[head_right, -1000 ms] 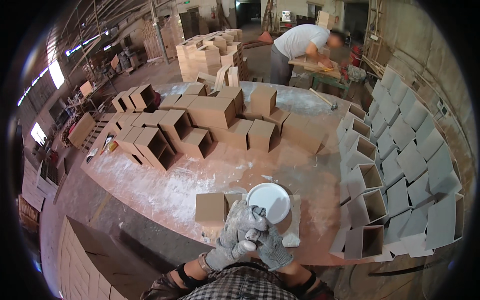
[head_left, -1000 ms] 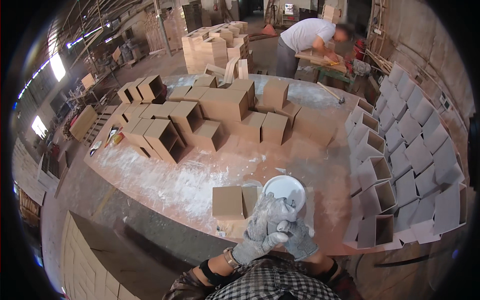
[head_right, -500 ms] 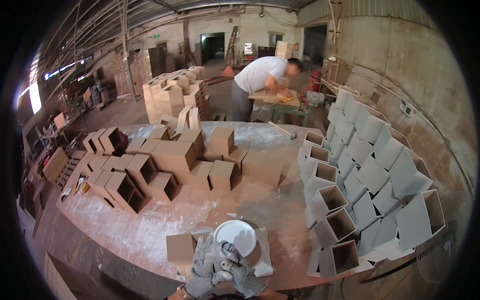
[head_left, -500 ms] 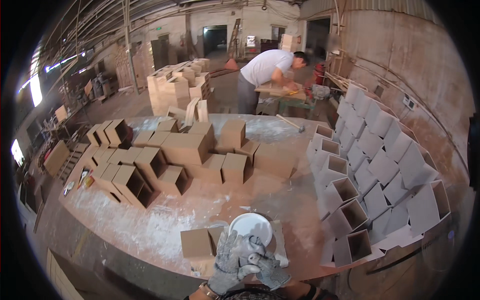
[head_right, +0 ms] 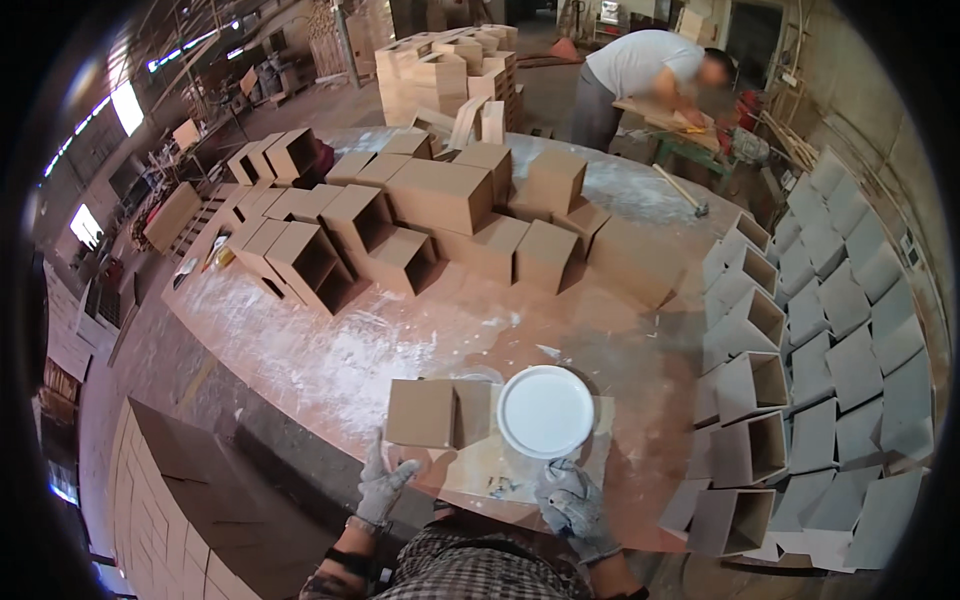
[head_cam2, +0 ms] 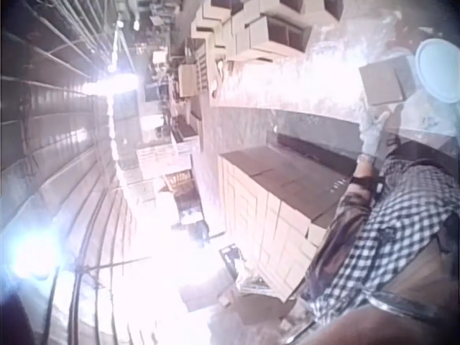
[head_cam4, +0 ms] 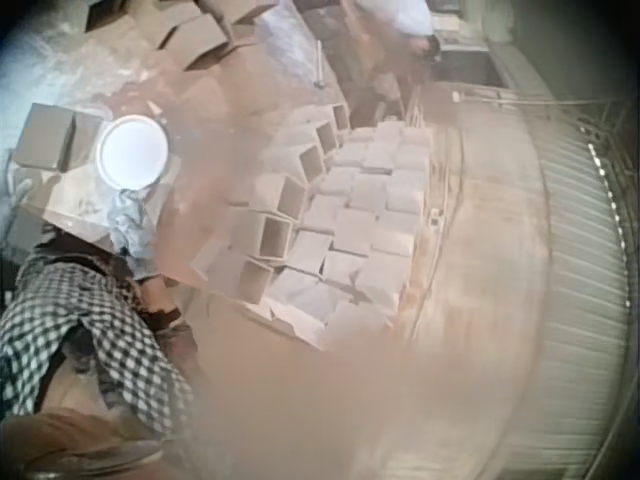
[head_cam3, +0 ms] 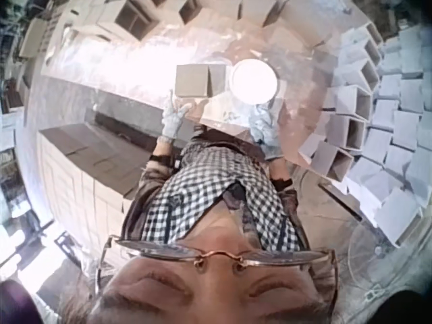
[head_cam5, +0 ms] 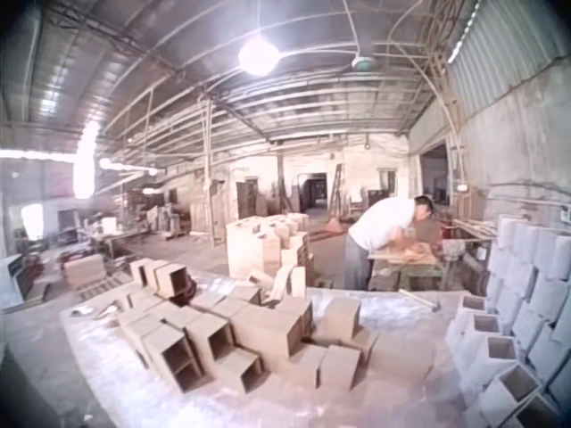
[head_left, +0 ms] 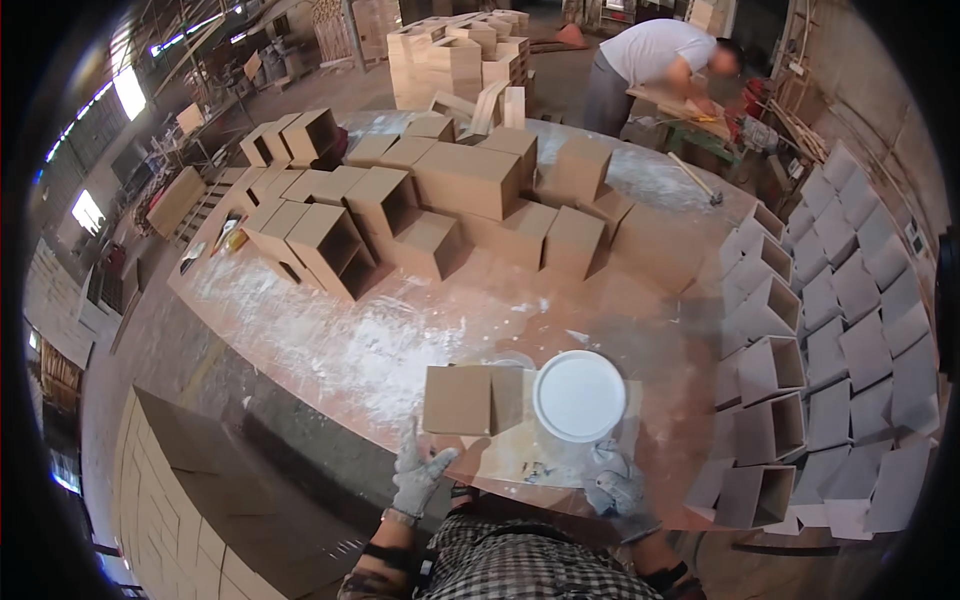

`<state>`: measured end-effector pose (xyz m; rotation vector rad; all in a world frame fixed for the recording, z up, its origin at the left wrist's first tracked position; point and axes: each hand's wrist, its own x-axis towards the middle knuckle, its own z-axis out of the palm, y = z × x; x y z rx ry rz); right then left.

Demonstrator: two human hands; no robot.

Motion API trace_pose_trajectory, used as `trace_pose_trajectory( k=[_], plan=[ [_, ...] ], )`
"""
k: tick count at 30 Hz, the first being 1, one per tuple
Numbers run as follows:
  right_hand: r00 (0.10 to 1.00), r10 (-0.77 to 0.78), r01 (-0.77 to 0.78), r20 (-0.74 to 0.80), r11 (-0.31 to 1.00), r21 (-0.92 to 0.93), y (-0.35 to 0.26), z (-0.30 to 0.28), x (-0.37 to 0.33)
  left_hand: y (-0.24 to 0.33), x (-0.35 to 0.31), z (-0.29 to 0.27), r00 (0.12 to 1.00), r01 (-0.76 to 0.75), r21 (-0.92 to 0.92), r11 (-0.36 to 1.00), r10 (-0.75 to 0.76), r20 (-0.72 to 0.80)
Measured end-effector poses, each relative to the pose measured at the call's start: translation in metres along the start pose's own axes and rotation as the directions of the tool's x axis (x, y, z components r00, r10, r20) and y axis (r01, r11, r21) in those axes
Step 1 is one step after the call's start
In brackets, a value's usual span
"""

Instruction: The person sands the edges and corners of small wooden boxes using a sanding block. They handle the boxes one at a time, turning them to sand multiple sides, and place finished pieces into a stack of white boxes.

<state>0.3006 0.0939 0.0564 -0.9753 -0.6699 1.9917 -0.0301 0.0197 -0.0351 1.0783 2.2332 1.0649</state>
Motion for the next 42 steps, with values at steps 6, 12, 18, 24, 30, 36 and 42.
trace_pose_trajectory(
  k=[6, 12, 18, 24, 30, 36, 42],
  plan=[
    [0.979, -0.194, 0.192, 0.059, 0.793, -0.578, 0.019, 0.006, 0.014, -0.018, 0.039, 0.011, 0.924, 0.046, -0.378, 0.925, 0.105, 0.369],
    [0.973, -0.214, 0.148, -0.089, 0.871, -0.468, 0.034, 0.032, 0.009, 0.007, 0.063, 0.005, 0.792, 0.003, -0.480, 0.877, 0.291, 0.537],
    [0.945, -0.145, 0.110, -0.295, 0.985, -0.132, 0.067, 0.023, 0.001, 0.035, 0.091, -0.024, 0.678, 0.086, -0.338, 0.937, 0.194, 0.709],
    [0.896, -0.218, 0.234, -0.387, 0.972, -0.006, 0.083, 0.048, -0.012, 0.032, 0.111, -0.017, 0.382, -0.647, -0.307, 0.698, 0.645, 0.662],
    [0.951, -0.162, 0.221, -0.262, 0.951, 0.217, 0.107, 0.034, -0.011, 0.028, 0.104, -0.008, 0.275, -0.665, -0.329, 0.670, 0.630, 0.726],
    [0.899, -0.254, 0.199, -0.357, 0.963, -0.184, 0.090, 0.059, 0.000, 0.046, 0.094, -0.008, 0.302, -0.660, -0.190, 0.727, 0.488, 0.819],
    [0.926, -0.152, 0.098, -0.345, 0.981, -0.169, 0.090, -0.007, 0.013, 0.088, 0.069, -0.032, 0.378, -0.244, -0.459, 0.854, 0.520, 0.766]
  ],
)
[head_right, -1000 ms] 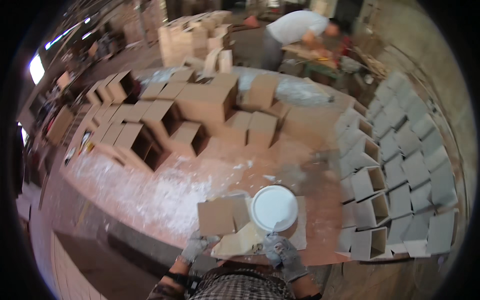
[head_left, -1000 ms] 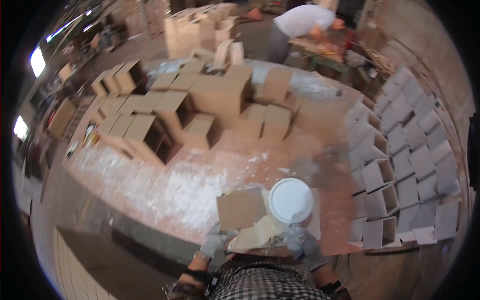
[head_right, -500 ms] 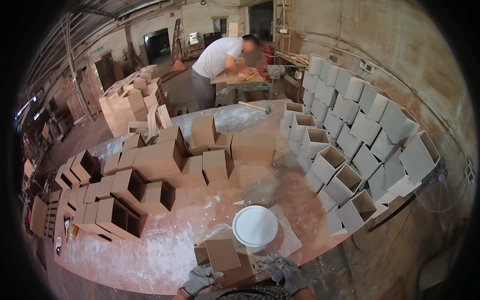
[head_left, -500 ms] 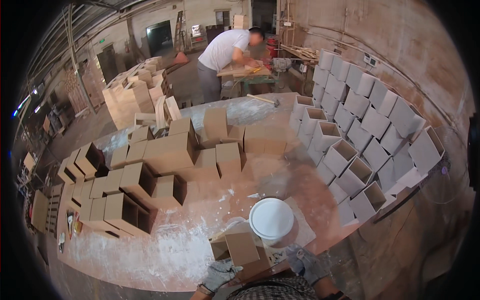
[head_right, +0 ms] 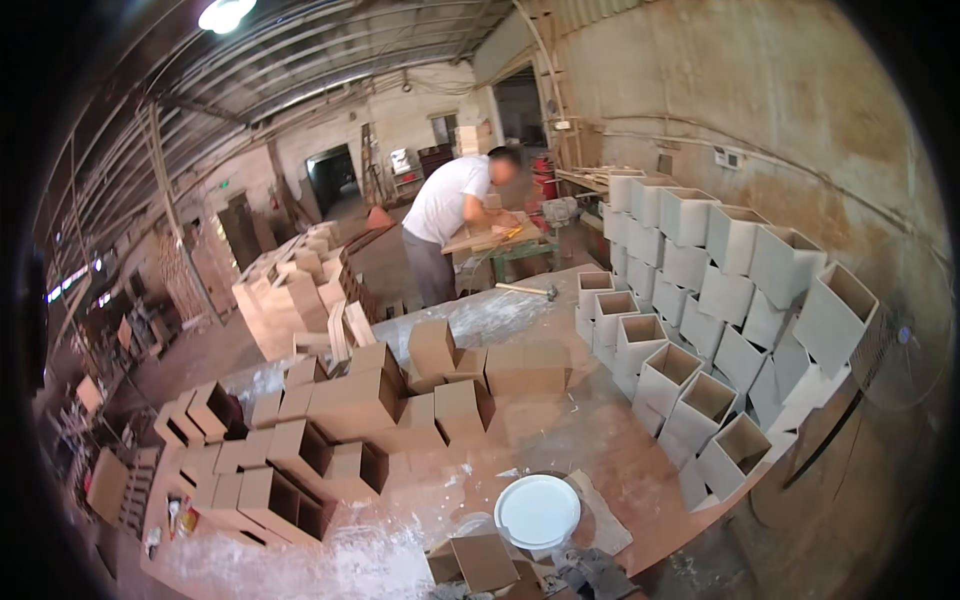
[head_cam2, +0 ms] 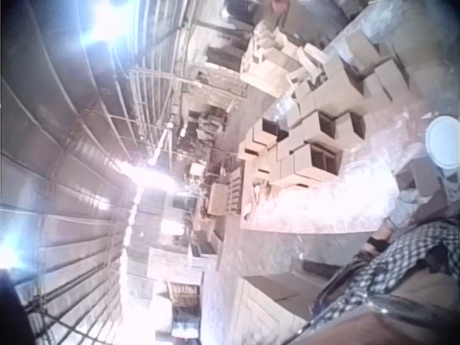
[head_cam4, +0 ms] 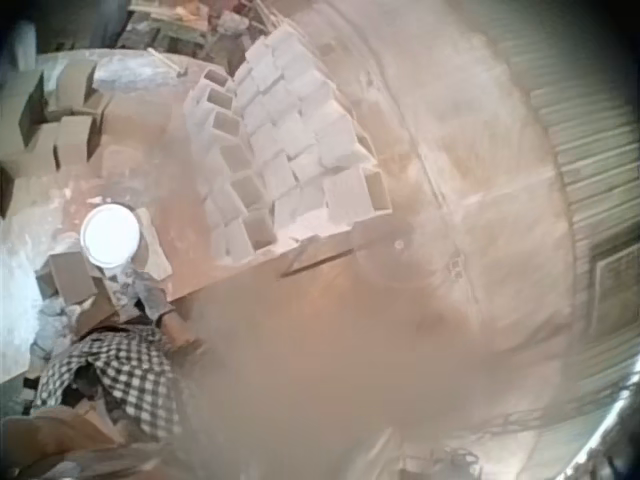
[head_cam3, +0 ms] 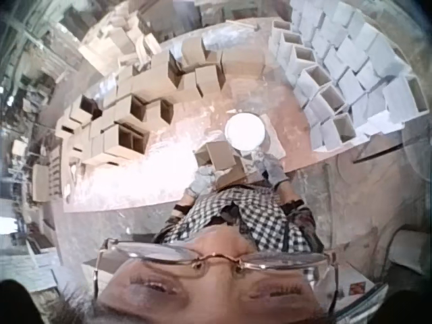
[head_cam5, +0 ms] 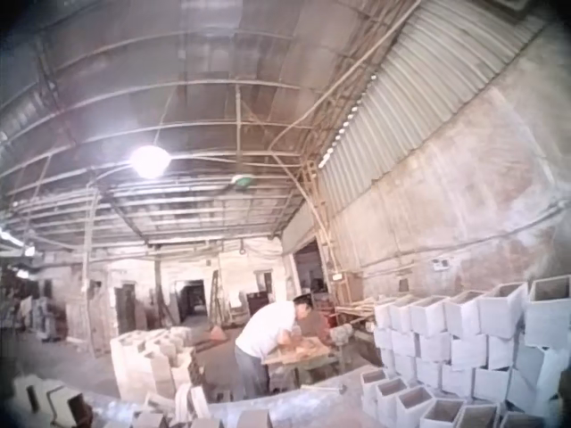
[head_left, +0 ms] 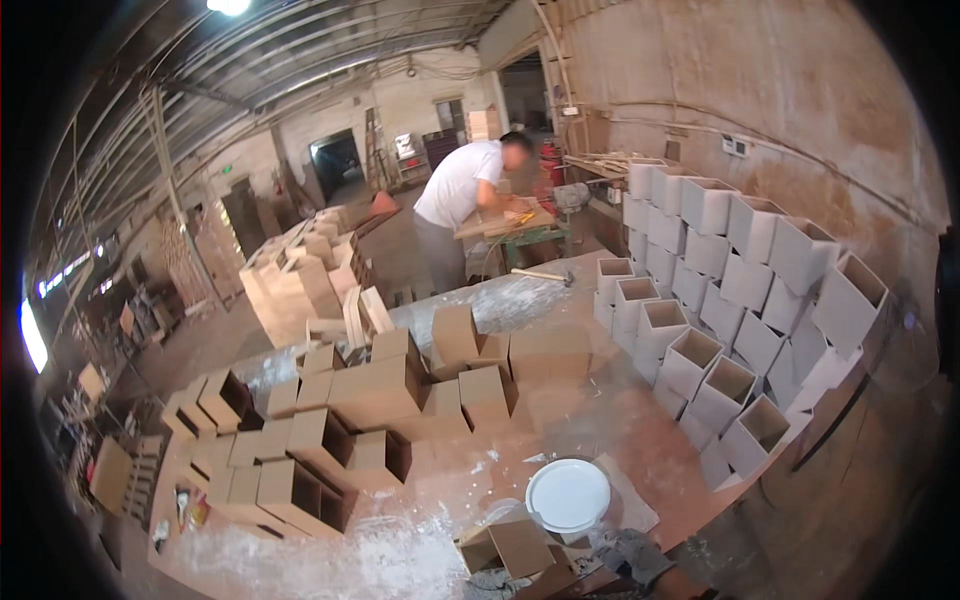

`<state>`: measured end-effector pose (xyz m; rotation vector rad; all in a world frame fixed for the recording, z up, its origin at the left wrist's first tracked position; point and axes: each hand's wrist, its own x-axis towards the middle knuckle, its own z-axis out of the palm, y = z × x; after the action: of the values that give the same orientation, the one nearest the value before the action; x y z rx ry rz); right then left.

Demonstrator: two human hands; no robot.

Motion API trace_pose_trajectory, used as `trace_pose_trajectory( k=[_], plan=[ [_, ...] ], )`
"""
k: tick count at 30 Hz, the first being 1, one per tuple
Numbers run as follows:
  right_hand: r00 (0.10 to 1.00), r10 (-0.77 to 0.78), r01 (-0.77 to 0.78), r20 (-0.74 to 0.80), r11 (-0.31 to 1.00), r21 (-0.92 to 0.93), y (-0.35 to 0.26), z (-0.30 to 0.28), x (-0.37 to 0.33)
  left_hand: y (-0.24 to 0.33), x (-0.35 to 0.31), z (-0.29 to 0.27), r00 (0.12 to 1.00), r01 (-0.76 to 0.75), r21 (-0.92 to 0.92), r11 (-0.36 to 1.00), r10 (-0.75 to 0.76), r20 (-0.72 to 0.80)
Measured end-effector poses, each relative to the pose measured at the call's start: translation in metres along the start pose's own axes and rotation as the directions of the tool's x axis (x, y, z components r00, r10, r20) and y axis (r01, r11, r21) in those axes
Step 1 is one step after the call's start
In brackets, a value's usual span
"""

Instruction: The person sands the edges and corners of small wooden boxes using a sanding block. They handle the boxes one at a time, turning them to sand multiple sides, and place finished pieces into a stack of white boxes.

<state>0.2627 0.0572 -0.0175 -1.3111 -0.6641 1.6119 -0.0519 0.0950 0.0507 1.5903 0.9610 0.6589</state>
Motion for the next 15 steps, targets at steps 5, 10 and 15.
trace_pose_trajectory(
  k=[5, 10, 15],
  plan=[
    [0.979, -0.162, 0.104, -0.127, 0.922, -0.373, -0.025, 0.003, 0.007, -0.033, -0.003, 0.005, 0.943, -0.218, 0.669, 0.710, 0.330, -0.043],
    [0.955, -0.286, 0.246, -0.073, 0.907, -0.341, -0.069, 0.009, -0.008, -0.039, -0.004, 0.014, 0.993, -0.020, 0.324, 0.946, 0.058, -0.107],
    [0.911, -0.403, 0.386, 0.082, 0.768, -0.511, -0.058, -0.012, 0.009, -0.022, -0.003, 0.025, 0.986, 0.077, 0.231, 0.970, -0.040, -0.162]
  ],
)
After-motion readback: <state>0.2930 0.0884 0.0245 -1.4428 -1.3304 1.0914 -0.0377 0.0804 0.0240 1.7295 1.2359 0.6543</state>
